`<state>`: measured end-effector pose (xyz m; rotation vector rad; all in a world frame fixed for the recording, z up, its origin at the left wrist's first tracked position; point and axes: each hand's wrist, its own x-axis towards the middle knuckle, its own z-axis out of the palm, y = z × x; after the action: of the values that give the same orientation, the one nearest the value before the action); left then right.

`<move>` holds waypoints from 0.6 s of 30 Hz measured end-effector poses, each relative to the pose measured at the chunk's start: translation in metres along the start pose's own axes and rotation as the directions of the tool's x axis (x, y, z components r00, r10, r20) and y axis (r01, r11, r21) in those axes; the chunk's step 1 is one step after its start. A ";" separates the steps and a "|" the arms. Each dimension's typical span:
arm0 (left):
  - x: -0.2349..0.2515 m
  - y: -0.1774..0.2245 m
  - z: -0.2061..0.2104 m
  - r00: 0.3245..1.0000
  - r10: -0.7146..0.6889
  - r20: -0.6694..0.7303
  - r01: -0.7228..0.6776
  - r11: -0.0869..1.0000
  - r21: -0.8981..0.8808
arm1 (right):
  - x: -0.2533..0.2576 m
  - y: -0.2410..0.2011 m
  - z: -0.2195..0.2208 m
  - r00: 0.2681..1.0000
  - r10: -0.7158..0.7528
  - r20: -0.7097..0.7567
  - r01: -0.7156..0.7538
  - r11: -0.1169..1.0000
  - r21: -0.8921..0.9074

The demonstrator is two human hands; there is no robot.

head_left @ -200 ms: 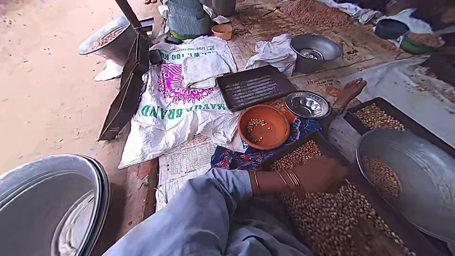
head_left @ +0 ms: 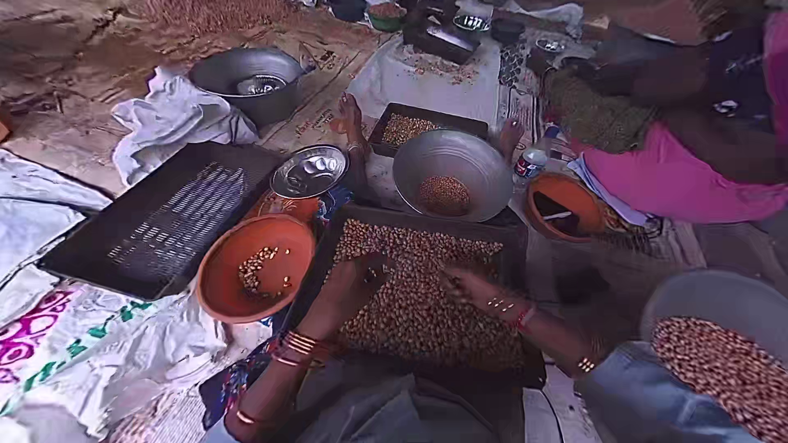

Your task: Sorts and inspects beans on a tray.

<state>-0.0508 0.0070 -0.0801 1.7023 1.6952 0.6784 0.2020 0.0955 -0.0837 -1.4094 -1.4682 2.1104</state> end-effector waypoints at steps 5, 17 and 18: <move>0.010 -0.009 0.045 0.978 0.096 0.186 -0.063 0.982 -0.179 | 0.003 0.000 -0.004 0.988 -0.141 0.062 0.129 0.978 0.164; 0.046 0.034 0.060 0.928 0.102 0.358 0.286 0.420 -0.862 | 0.021 -0.018 -0.104 0.355 -0.446 -0.821 0.592 0.787 -0.172; 0.052 0.036 0.058 0.938 0.076 0.338 0.271 0.447 -0.853 | 0.039 -0.001 -0.141 0.208 -0.243 -0.947 0.460 0.879 -0.125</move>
<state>0.0181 0.0552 -0.0962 0.8366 0.8554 0.9394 0.2927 0.2062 -0.1123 -1.5562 -0.8552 0.6873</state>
